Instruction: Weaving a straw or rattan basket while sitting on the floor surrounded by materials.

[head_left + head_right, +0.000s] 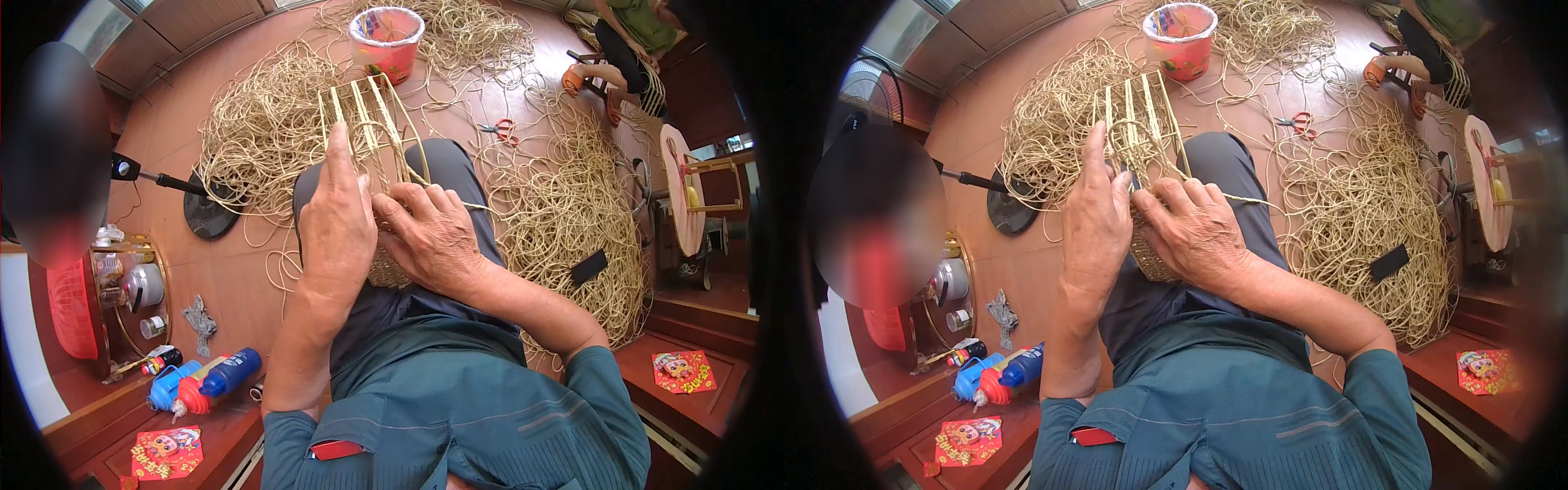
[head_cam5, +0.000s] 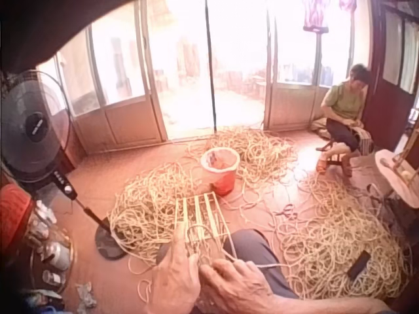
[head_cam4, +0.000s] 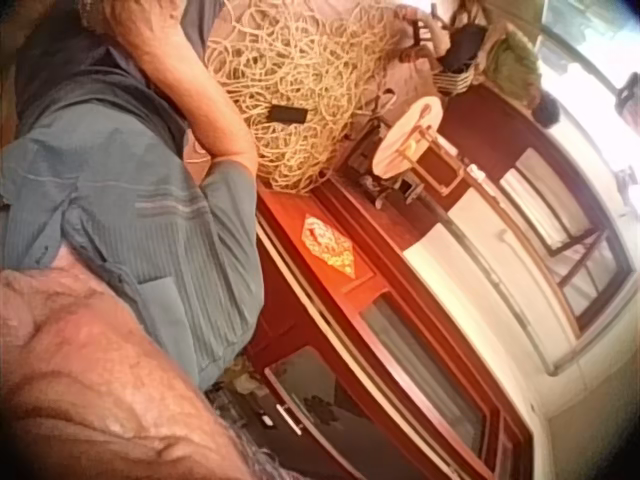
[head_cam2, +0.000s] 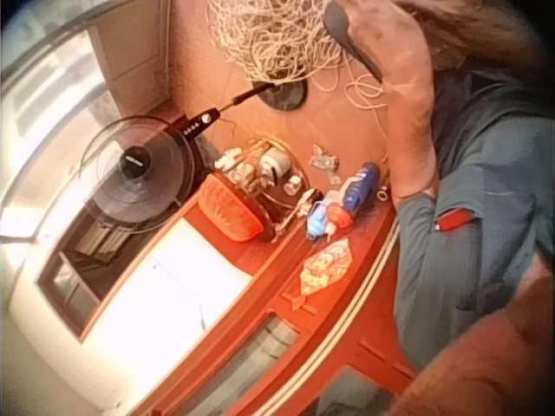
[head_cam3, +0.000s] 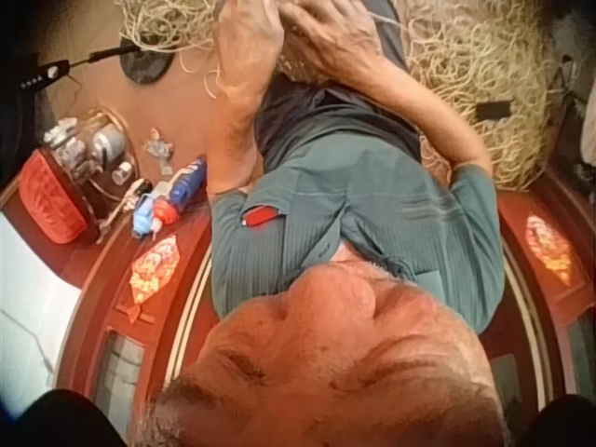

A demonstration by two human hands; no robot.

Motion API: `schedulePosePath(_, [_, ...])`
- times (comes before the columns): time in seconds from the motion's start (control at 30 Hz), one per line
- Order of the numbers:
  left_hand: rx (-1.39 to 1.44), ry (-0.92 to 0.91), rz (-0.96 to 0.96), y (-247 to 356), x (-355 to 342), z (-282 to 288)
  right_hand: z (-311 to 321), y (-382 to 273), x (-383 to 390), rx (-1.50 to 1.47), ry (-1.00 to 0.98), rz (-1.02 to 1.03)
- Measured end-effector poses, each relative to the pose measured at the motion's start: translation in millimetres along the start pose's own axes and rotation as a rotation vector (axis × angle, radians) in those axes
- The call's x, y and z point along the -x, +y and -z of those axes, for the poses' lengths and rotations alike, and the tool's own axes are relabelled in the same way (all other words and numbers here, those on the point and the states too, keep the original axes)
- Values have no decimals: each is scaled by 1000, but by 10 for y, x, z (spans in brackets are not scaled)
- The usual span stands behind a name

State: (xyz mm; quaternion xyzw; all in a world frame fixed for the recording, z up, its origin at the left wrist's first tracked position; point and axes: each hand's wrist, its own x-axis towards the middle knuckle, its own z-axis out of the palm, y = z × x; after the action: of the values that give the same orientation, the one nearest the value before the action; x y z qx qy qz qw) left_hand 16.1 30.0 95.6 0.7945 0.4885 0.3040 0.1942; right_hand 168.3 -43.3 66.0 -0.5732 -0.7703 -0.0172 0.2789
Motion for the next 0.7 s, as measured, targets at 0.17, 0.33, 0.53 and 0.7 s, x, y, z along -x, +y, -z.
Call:
schedulePosePath(0.17, [292,-1,65,-117,199,51,-13,11,21,-26,2,-14])
schedulePosePath(0.33, [1572,-66,619,-561,305,332,-67,16,26,-134,126,-7])
schedulePosePath(0.53, [1472,88,798,-893,424,455,-196,-62,-95,-143,213,29])
schedulePosePath(0.7, [1392,296,788,-1570,349,990,-304,-173,-230,-108,230,-10])
